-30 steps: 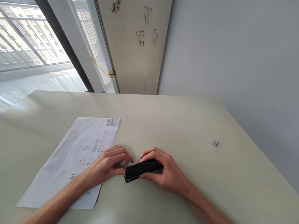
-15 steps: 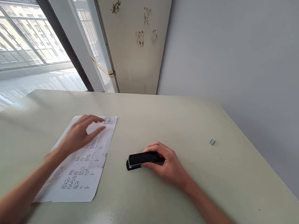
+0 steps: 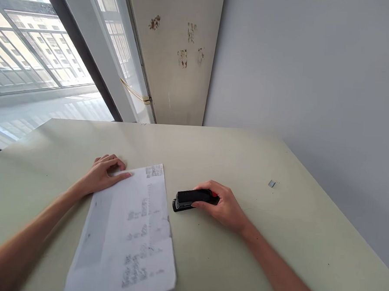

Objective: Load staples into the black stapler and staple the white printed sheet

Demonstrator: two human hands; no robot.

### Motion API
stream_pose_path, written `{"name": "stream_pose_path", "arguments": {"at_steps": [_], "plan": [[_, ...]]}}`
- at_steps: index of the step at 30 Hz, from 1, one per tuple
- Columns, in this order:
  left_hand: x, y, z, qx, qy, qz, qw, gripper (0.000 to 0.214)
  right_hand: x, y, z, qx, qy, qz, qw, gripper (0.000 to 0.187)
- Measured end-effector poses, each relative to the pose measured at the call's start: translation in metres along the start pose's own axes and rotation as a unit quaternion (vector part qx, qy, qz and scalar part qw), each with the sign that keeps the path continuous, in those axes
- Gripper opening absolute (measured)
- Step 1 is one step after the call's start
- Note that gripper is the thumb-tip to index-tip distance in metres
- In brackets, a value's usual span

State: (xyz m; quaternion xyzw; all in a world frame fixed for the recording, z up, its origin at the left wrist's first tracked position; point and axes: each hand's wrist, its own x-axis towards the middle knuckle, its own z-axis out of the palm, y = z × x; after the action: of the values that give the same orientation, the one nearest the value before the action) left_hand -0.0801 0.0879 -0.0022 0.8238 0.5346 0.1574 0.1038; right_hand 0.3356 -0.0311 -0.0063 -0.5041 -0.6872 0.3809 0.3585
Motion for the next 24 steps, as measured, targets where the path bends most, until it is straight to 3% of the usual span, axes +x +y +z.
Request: {"name": "stream_pose_path", "arguments": {"at_steps": [3, 6, 9, 12, 17, 24], "plan": [[-0.011, 0.020, 0.004, -0.051, -0.026, 0.047, 0.997, 0.044, 0.000, 0.004, -0.004, -0.015, 0.003, 0.002, 1.000, 0.027], [-0.019, 0.038, 0.004, -0.099, -0.041, 0.005, 0.994, 0.043, 0.000, 0.007, -0.007, -0.020, 0.007, 0.007, 1.000, 0.027], [-0.026, 0.052, 0.002, -0.066, -0.007, -0.017, 0.998, 0.048, 0.000, 0.009, -0.010, -0.024, 0.013, 0.011, 1.000, 0.028], [-0.032, 0.059, 0.003, -0.043, -0.002, -0.004, 0.999, 0.056, -0.001, 0.010, -0.012, -0.039, 0.027, 0.020, 0.999, 0.029], [-0.037, 0.059, 0.009, -0.084, -0.069, -0.018, 0.994, 0.055, -0.001, 0.015, -0.016, -0.053, 0.042, 0.030, 0.997, 0.030], [-0.037, 0.074, 0.004, -0.117, -0.113, -0.057, 0.985, 0.041, -0.001, 0.018, -0.017, -0.065, 0.060, 0.040, 0.995, 0.031]]}}
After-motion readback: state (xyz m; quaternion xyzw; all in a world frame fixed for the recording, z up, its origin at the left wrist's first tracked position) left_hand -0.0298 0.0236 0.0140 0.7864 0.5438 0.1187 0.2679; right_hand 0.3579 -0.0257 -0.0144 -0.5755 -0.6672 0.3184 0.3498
